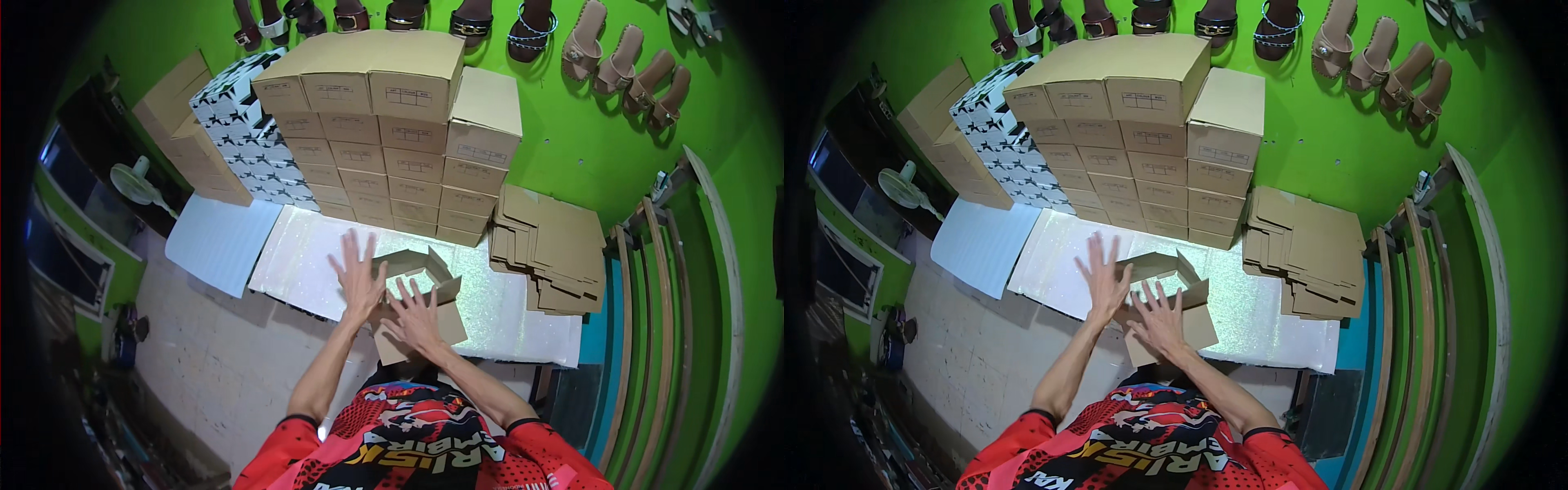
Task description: Folding flat cardboard sheets into boxes for shoes.
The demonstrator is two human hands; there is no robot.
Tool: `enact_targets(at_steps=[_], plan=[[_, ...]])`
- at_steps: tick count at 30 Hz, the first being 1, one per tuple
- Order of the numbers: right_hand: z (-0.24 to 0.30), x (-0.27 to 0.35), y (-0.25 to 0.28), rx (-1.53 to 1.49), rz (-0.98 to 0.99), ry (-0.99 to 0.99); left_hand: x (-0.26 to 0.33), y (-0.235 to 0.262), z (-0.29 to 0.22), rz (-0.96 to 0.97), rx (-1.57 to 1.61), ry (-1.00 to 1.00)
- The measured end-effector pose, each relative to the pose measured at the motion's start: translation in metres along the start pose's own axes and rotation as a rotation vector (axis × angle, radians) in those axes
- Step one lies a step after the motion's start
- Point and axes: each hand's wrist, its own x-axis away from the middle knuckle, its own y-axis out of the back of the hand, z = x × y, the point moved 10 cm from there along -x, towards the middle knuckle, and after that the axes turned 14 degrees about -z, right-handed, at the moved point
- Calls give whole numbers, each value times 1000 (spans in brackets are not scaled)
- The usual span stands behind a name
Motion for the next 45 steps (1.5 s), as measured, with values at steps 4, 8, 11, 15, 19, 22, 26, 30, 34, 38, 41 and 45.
enact_targets(at_steps=[4,8,11,15,19,22,26,30,34,38,41,45], plan=[[-33,-12,20,30,46,24,49,36,42,-162,80,355],[-70,-25,28,37,56,104,77,11,77,-43,102,637],[-79,-22,21,44,108,124,82,-10,88,111,97,663],[-64,-5,19,-1,92,65,83,-29,99,254,173,575],[-38,14,17,-35,62,43,55,-30,104,287,151,382],[-21,13,26,-62,-14,-37,55,-27,126,207,162,481],[-21,17,22,-34,-21,-120,74,-34,139,279,266,543],[-13,28,17,16,-15,-115,78,-26,144,307,324,496],[-7,44,13,52,14,-162,70,-14,138,340,349,412],[-4,45,14,115,-28,-236,51,-6,134,323,397,304],[-3,41,16,155,-54,-299,41,-13,128,368,400,281],[12,13,23,113,-35,-313,14,-13,115,240,408,181]])
